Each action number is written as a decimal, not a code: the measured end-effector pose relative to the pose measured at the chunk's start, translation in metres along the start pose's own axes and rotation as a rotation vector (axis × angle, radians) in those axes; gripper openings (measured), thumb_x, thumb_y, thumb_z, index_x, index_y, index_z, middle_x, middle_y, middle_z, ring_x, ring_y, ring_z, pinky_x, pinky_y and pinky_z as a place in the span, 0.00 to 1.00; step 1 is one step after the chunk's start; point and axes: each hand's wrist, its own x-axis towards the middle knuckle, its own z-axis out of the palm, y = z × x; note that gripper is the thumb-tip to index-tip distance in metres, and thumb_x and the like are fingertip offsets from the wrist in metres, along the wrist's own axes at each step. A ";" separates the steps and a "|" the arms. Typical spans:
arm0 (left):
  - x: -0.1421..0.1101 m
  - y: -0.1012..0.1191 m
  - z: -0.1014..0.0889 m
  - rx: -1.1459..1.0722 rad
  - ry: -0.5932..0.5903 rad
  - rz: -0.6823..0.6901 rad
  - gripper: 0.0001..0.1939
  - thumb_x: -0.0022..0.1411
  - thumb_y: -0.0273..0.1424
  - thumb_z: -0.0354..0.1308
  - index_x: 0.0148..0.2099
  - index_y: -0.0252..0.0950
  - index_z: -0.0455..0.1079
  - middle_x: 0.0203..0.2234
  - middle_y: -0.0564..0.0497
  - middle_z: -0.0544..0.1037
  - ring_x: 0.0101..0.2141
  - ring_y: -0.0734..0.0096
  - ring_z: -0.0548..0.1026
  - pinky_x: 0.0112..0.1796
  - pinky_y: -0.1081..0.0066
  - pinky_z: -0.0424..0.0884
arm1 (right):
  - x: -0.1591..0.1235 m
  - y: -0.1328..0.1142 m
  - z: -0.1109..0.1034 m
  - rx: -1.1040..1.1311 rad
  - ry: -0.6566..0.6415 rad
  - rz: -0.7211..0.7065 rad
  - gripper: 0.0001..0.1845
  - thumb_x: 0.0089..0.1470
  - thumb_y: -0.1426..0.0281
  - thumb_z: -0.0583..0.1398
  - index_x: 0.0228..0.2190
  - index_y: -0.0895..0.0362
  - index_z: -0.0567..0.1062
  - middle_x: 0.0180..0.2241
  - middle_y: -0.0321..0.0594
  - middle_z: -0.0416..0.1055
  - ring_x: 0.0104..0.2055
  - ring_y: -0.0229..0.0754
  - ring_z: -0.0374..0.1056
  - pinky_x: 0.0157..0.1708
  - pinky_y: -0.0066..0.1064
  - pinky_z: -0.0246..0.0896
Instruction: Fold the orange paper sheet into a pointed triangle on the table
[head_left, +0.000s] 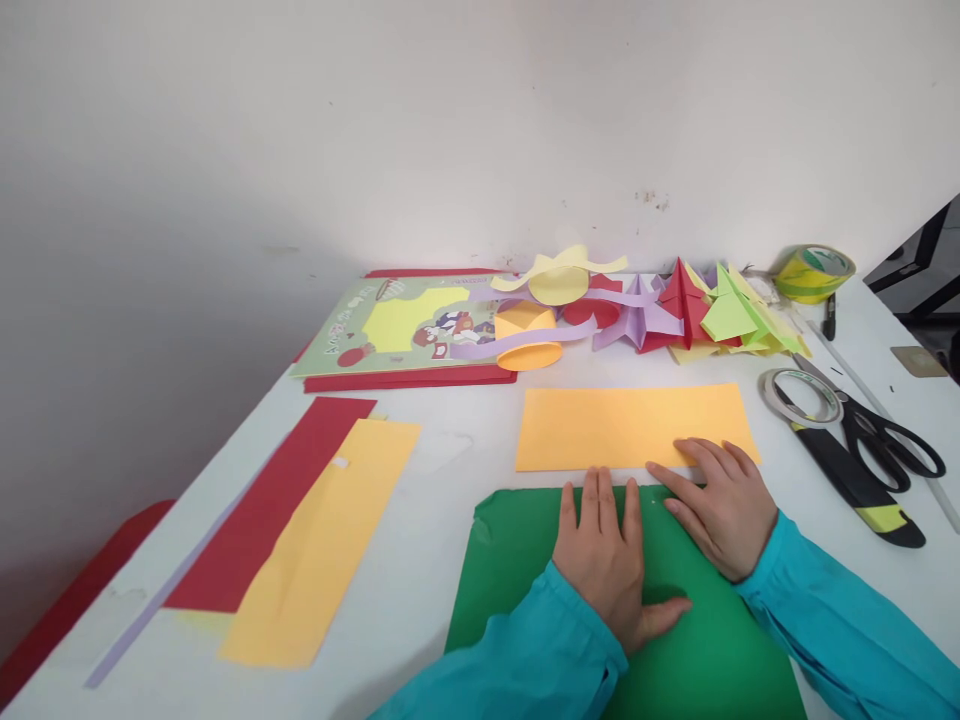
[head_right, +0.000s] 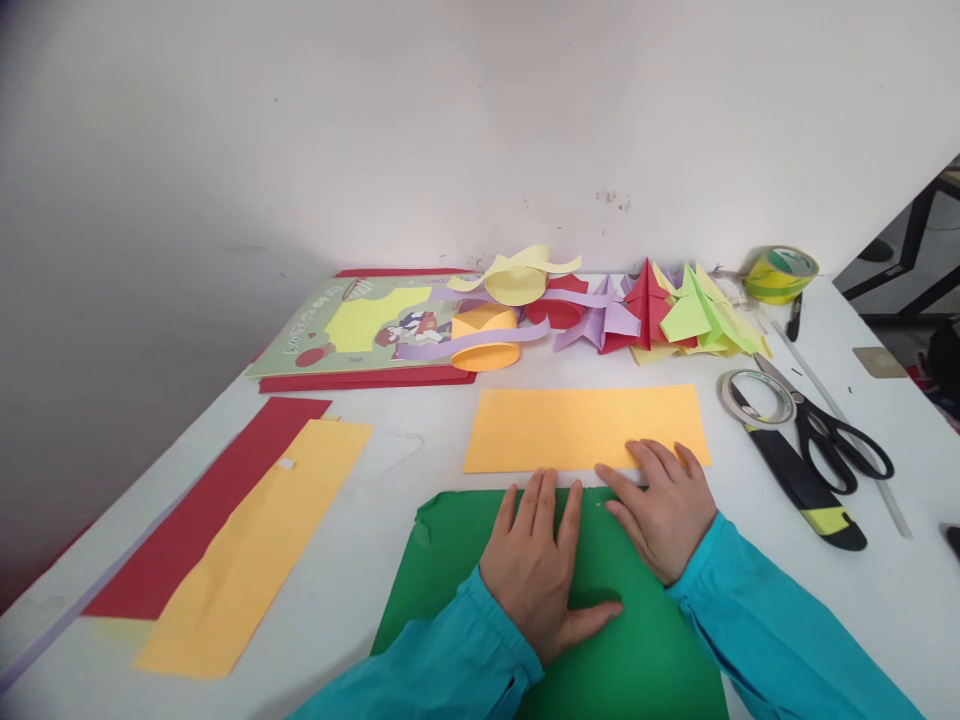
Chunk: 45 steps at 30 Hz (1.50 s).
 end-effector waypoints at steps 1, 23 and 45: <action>-0.001 0.000 0.001 0.004 0.010 -0.014 0.56 0.48 0.66 0.42 0.63 0.24 0.56 0.57 0.21 0.60 0.58 0.33 0.59 0.52 0.38 0.56 | 0.000 0.000 0.000 -0.005 -0.003 -0.002 0.18 0.59 0.62 0.54 0.51 0.45 0.72 0.52 0.47 0.65 0.54 0.52 0.59 0.53 0.48 0.49; 0.004 -0.027 -0.007 0.276 0.068 -0.383 0.55 0.51 0.65 0.45 0.60 0.17 0.60 0.51 0.20 0.68 0.52 0.31 0.66 0.56 0.43 0.48 | 0.000 0.000 0.001 0.032 0.017 -0.003 0.18 0.60 0.62 0.53 0.50 0.45 0.72 0.51 0.48 0.66 0.54 0.52 0.59 0.52 0.48 0.50; 0.012 -0.019 0.014 0.045 0.267 0.091 0.39 0.60 0.57 0.42 0.60 0.33 0.63 0.59 0.43 0.65 0.57 0.40 0.62 0.50 0.48 0.61 | 0.003 -0.002 -0.002 -0.026 -0.048 -0.001 0.20 0.59 0.57 0.53 0.52 0.44 0.70 0.52 0.49 0.66 0.54 0.53 0.59 0.53 0.50 0.47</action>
